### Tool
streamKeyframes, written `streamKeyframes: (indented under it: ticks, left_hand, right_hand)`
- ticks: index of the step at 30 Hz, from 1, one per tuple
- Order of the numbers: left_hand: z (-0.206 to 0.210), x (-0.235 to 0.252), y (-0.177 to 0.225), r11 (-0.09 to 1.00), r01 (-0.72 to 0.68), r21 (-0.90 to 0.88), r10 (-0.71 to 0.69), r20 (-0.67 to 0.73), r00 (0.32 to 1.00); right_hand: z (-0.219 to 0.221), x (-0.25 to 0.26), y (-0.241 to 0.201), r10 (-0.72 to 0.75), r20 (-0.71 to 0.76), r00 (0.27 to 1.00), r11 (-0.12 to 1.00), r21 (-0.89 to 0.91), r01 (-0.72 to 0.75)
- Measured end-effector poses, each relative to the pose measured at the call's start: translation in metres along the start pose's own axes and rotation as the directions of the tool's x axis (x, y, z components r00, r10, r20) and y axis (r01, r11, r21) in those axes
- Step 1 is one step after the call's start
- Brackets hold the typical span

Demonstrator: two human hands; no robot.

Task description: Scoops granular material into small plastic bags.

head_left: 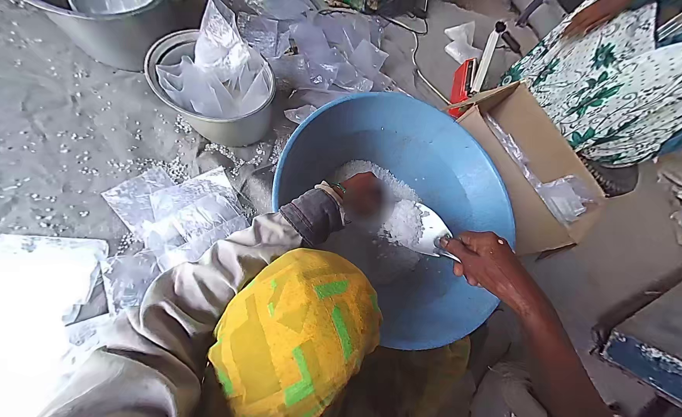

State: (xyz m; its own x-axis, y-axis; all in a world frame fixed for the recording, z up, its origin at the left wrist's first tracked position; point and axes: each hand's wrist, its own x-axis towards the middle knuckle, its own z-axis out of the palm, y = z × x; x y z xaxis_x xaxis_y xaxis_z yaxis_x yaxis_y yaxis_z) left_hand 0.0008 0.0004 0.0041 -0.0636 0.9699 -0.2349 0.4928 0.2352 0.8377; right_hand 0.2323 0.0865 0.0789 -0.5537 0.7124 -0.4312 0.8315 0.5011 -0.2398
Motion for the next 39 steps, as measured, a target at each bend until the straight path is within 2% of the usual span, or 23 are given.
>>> streamKeyframes:
  ticks: [4,6,10,14,17,18,20,22,24,26,28,30,32,37,39]
  left_hand:
    - [-0.003,-0.001,-0.001,0.997,0.036,-0.074,-0.037,-0.006,0.999]
    - [-0.005,-0.002,-0.001,0.992,0.065,-0.105,-0.064,0.008,0.998]
    - [-0.005,0.000,-0.002,0.991,0.092,-0.101,-0.092,0.004,0.996]
    - [-0.005,-0.001,0.001,0.994,0.107,-0.020,-0.108,-0.026,0.994]
    - [-0.006,-0.001,0.002,0.991,0.119,0.053,-0.116,-0.057,0.992]
    - [-0.006,-0.002,0.003,0.990,0.119,0.081,-0.114,-0.063,0.991]
    - [-0.007,-0.001,0.002,0.982,0.103,0.157,-0.092,-0.077,0.993]
    - [-0.007,0.000,0.002,0.970,0.090,0.226,-0.075,-0.075,0.994]
    - [-0.007,0.001,0.001,0.963,0.061,0.261,-0.044,-0.070,0.997]
    - [-0.006,0.001,0.000,0.960,0.018,0.278,0.002,-0.070,0.998]
    - [-0.004,0.001,0.000,0.962,0.003,0.274,0.018,-0.073,0.997]
    - [-0.005,0.000,0.001,0.961,0.003,0.278,0.016,-0.065,0.998]
    - [-0.005,0.001,0.000,0.955,-0.013,0.296,0.032,-0.060,0.998]
    - [-0.007,-0.001,0.000,0.946,-0.051,0.321,0.064,-0.031,0.997]
    - [-0.007,0.000,-0.002,0.942,-0.074,0.326,0.085,-0.019,0.996]
  right_hand:
    - [0.006,-0.005,-0.039,0.024,-0.171,0.985,0.969,-0.240,-0.065]
    - [0.017,-0.008,-0.053,-0.008,-0.260,0.966,0.942,-0.326,-0.079]
    - [0.049,-0.005,-0.050,-0.215,-0.381,0.899,0.902,-0.431,0.034]
    - [0.045,-0.014,-0.034,-0.172,-0.434,0.884,0.935,-0.354,0.009]
    - [0.036,-0.030,-0.008,-0.147,-0.523,0.840,0.972,-0.234,0.025]
    - [0.034,-0.035,0.003,-0.135,-0.515,0.846,0.981,-0.187,0.042]
    - [0.031,-0.044,0.025,-0.168,-0.408,0.897,0.983,-0.133,0.123]
    - [0.030,-0.050,0.035,-0.216,-0.177,0.960,0.971,-0.142,0.192]
    - [0.034,-0.047,0.029,-0.207,0.073,0.976,0.958,-0.188,0.218]
    - [0.043,-0.034,0.015,-0.137,0.220,0.966,0.943,-0.271,0.195]
    - [0.058,-0.014,0.001,-0.076,0.224,0.972,0.913,-0.375,0.158]
    - [0.078,0.009,-0.004,-0.132,0.142,0.981,0.900,-0.397,0.178]
    - [0.095,0.028,-0.008,-0.204,0.128,0.971,0.896,-0.375,0.238]
    - [0.099,0.054,-0.010,-0.174,0.392,0.903,0.903,-0.303,0.306]
    - [0.098,0.061,0.000,-0.163,0.444,0.881,0.920,-0.254,0.298]
